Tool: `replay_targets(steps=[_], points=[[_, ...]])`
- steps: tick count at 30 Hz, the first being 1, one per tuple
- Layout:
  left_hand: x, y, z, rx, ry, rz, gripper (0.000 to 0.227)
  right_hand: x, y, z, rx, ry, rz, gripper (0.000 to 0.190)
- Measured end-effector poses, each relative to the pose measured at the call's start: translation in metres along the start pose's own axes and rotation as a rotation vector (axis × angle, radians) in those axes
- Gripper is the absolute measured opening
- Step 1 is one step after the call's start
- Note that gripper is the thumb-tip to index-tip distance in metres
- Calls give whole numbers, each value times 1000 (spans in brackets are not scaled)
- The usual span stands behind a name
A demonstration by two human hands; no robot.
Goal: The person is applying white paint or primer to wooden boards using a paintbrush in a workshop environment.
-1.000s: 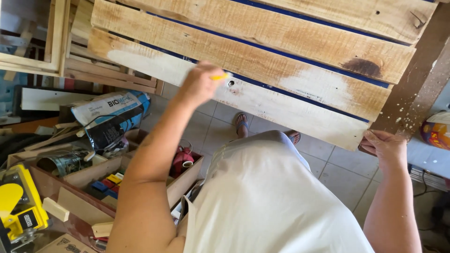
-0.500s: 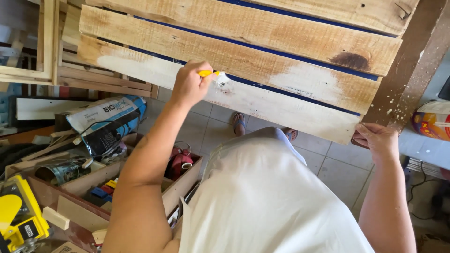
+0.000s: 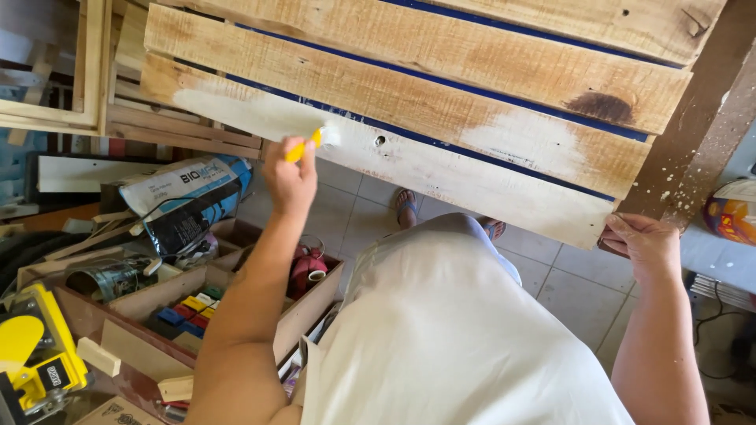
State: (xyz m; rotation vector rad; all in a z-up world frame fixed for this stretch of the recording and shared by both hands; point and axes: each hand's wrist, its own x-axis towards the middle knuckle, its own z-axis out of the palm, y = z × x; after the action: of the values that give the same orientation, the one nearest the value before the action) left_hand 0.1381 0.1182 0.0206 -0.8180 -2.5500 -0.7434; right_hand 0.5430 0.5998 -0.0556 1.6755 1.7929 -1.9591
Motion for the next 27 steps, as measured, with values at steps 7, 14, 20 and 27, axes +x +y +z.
replay_targets(steps=[7, 14, 20, 27], points=[[-51, 115, 13, -395, -268, 290, 14, -1, -1, -3, -38, -15, -29, 27], [-18, -6, -6, -199, -7, -154, 8, 5, 8, -5, -28, -17, -23, 27], [-19, 43, 16, -229, -66, 106, 10, 5, 8, -4, -34, 13, -1, 25], [35, -13, 29, -350, -134, -254, 11, 8, 14, -9, -26, 0, -25, 27]])
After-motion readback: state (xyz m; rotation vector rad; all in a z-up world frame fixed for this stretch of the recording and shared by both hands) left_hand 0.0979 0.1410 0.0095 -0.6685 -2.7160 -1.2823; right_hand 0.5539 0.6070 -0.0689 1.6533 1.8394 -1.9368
